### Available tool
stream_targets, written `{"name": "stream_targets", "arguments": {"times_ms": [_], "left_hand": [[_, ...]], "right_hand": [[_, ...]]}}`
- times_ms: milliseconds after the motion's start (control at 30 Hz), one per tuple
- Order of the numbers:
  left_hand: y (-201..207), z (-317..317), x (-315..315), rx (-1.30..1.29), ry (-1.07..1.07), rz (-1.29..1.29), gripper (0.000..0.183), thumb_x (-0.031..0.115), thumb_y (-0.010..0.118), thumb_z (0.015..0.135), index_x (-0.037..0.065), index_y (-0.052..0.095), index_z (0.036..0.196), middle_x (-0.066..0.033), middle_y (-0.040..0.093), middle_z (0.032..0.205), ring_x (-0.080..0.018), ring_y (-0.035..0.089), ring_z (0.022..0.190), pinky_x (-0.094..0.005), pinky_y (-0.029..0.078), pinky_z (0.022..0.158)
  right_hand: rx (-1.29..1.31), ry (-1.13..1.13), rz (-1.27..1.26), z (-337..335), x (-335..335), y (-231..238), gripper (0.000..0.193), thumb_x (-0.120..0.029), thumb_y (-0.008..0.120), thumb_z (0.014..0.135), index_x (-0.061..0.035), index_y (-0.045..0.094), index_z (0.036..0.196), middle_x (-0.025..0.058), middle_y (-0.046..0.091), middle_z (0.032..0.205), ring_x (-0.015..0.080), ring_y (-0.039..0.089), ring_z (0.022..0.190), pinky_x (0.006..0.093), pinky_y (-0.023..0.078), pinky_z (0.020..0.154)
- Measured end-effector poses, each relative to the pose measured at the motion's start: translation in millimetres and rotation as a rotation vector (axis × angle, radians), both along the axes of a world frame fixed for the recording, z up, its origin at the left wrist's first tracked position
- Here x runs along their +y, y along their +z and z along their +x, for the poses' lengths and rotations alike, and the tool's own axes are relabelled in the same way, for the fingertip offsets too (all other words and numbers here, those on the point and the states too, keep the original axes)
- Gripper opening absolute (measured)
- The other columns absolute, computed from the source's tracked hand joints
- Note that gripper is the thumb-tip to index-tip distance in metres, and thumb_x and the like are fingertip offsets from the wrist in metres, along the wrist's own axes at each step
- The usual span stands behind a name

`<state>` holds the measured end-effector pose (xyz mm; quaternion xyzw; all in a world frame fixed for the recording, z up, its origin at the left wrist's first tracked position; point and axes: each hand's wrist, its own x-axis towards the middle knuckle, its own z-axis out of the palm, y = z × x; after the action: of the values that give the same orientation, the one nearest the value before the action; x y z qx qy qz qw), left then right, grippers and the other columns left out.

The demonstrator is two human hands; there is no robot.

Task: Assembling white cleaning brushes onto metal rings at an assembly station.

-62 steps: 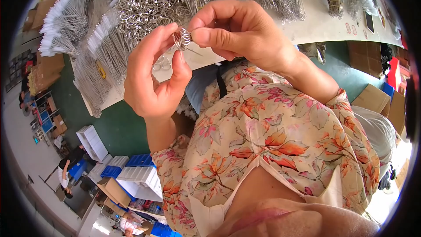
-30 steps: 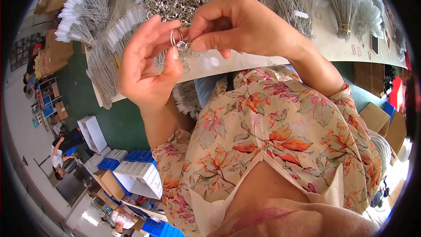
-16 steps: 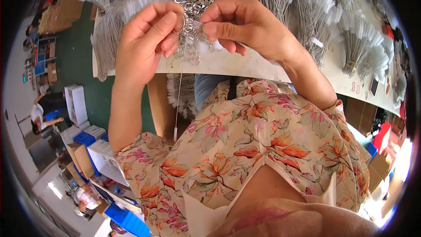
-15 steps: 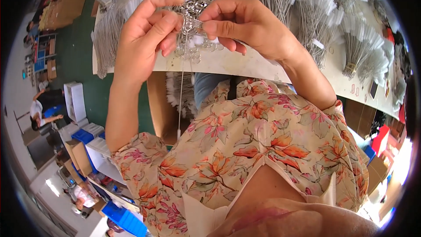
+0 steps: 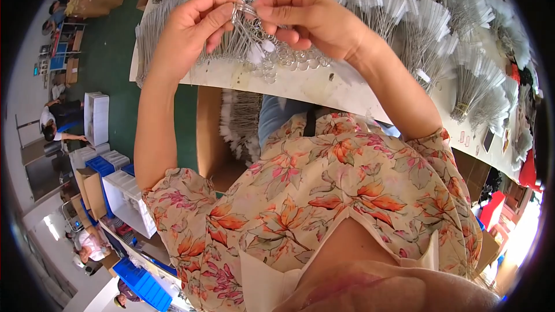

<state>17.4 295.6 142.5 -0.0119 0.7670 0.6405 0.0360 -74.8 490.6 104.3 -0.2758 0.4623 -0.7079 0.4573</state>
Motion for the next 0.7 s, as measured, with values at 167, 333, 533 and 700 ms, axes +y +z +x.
{"name": "stream_targets", "arguments": {"times_ms": [167, 333, 533, 700], "left_hand": [[-2.6, -8.1, 6.6, 0.127, 0.175, 0.314, 0.019, 0.016, 0.055, 0.091, 0.002, 0.061, 0.101, 0.0006, 0.053, 0.076, -0.0033, 0.041, 0.055, -0.0184, 0.033, 0.048], [13.5, 8.3, 6.3, 0.13, 0.046, -0.067, 0.02, 0.016, 0.055, 0.091, 0.0, 0.061, 0.102, -0.0023, 0.058, 0.079, -0.0042, 0.044, 0.061, -0.0188, 0.037, 0.053], [1.2, 17.5, 3.0, 0.453, 0.197, 0.045, 0.022, 0.012, 0.048, 0.093, -0.004, 0.059, 0.103, -0.0111, 0.062, 0.099, -0.0192, 0.059, 0.09, -0.0308, 0.045, 0.081], [-6.7, 42.3, 7.1, 0.422, 0.337, 0.282, 0.022, 0.014, 0.047, 0.093, -0.003, 0.059, 0.099, -0.0121, 0.064, 0.1, -0.0217, 0.062, 0.091, -0.0335, 0.046, 0.081]], "right_hand": [[-0.018, 0.067, -0.151, 0.8, -1.4, 3.0, 0.016, -0.015, 0.059, 0.086, -0.0013, 0.062, 0.094, 0.0042, 0.061, 0.078, 0.0057, 0.048, 0.055, 0.0187, 0.036, 0.045], [0.095, -0.055, -0.035, 3.5, 3.3, 4.0, 0.018, -0.015, 0.062, 0.085, 0.0002, 0.062, 0.095, 0.0056, 0.063, 0.077, 0.0076, 0.052, 0.058, 0.0207, 0.038, 0.046], [0.182, -0.108, -0.084, 25.8, -12.5, 6.2, 0.018, -0.015, 0.064, 0.085, -0.0003, 0.062, 0.096, 0.0068, 0.065, 0.08, 0.0083, 0.057, 0.062, 0.0208, 0.043, 0.05], [0.471, -0.269, -0.125, 44.3, -40.2, -17.9, 0.017, -0.013, 0.065, 0.084, 0.0012, 0.065, 0.093, 0.0069, 0.066, 0.083, 0.0102, 0.062, 0.079, 0.0244, 0.051, 0.071]]}}
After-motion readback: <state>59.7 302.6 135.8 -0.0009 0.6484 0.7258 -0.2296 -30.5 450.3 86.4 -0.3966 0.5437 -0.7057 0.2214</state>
